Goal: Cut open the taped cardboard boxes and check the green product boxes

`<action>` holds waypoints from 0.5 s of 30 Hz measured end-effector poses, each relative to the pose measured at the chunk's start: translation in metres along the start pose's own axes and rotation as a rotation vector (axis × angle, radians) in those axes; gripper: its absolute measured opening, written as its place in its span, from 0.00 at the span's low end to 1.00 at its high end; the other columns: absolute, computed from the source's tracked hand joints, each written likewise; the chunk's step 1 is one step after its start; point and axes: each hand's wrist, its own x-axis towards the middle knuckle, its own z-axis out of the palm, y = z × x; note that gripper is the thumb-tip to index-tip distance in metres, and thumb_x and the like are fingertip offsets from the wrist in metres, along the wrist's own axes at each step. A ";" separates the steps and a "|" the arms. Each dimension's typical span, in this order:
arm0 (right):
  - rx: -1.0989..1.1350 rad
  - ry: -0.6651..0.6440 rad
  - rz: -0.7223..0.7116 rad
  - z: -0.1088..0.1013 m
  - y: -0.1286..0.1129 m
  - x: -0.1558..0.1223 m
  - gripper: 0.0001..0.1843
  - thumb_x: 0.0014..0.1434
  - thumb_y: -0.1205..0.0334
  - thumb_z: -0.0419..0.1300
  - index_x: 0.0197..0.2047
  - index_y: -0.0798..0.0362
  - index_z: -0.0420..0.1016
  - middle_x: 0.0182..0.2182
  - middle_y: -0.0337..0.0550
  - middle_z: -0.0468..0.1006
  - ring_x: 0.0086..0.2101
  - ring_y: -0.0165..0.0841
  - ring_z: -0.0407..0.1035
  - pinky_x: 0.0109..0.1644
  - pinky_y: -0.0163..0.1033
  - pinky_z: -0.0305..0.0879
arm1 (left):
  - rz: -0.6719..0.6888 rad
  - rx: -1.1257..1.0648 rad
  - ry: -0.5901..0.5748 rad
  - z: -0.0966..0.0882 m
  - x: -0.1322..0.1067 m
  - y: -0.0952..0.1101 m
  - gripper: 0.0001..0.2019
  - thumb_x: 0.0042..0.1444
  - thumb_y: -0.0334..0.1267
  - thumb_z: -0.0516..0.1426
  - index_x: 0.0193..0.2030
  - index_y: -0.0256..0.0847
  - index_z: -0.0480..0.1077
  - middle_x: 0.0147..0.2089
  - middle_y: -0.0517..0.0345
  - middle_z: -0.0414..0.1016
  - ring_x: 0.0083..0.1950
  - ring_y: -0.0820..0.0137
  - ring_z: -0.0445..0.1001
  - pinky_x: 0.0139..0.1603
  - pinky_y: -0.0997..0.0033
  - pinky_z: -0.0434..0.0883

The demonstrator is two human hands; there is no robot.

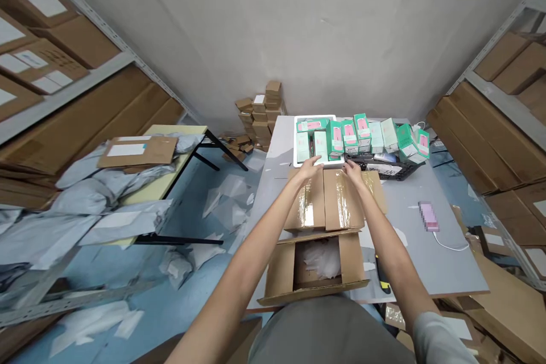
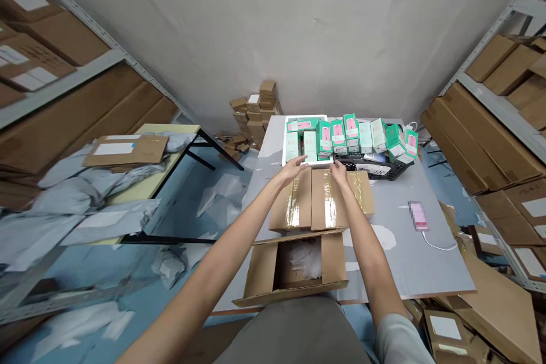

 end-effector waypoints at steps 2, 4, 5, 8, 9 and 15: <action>-0.007 0.056 0.038 -0.024 0.018 -0.019 0.20 0.56 0.47 0.72 0.45 0.53 0.85 0.43 0.47 0.90 0.45 0.39 0.82 0.59 0.49 0.80 | -0.005 0.027 0.024 -0.028 -0.020 -0.014 0.30 0.52 0.42 0.76 0.62 0.34 0.83 0.79 0.31 0.73 0.84 0.42 0.66 0.85 0.48 0.59; -0.012 0.098 0.070 -0.053 0.035 -0.045 0.22 0.51 0.44 0.74 0.42 0.52 0.85 0.44 0.50 0.90 0.46 0.41 0.82 0.61 0.53 0.80 | -0.020 0.051 0.060 -0.068 -0.046 -0.030 0.28 0.51 0.45 0.76 0.58 0.36 0.85 0.76 0.34 0.76 0.82 0.41 0.68 0.85 0.46 0.59; -0.012 0.118 0.086 -0.068 0.043 -0.060 0.24 0.49 0.42 0.75 0.41 0.52 0.85 0.44 0.51 0.90 0.46 0.42 0.83 0.62 0.54 0.79 | -0.024 0.064 0.095 -0.091 -0.061 -0.040 0.28 0.51 0.46 0.75 0.57 0.36 0.85 0.76 0.34 0.77 0.82 0.41 0.68 0.85 0.46 0.59; 0.016 0.211 0.144 -0.119 0.072 -0.115 0.30 0.43 0.38 0.76 0.42 0.52 0.86 0.46 0.54 0.91 0.44 0.45 0.84 0.63 0.56 0.79 | -0.056 0.146 0.303 -0.162 -0.117 -0.084 0.27 0.54 0.52 0.73 0.56 0.39 0.85 0.74 0.38 0.80 0.81 0.43 0.71 0.83 0.47 0.64; 0.033 0.250 0.173 -0.135 0.084 -0.137 0.31 0.43 0.38 0.77 0.43 0.51 0.86 0.47 0.55 0.91 0.44 0.45 0.84 0.63 0.56 0.79 | -0.098 0.138 0.395 -0.183 -0.138 -0.103 0.26 0.55 0.52 0.72 0.56 0.39 0.84 0.73 0.39 0.80 0.81 0.44 0.71 0.83 0.47 0.64; 0.003 0.300 0.485 -0.189 0.152 -0.265 0.29 0.42 0.33 0.75 0.41 0.45 0.87 0.48 0.57 0.90 0.47 0.52 0.86 0.53 0.52 0.83 | -0.554 -0.045 0.549 -0.206 -0.263 -0.227 0.23 0.55 0.50 0.74 0.53 0.40 0.82 0.72 0.35 0.80 0.81 0.43 0.71 0.80 0.45 0.69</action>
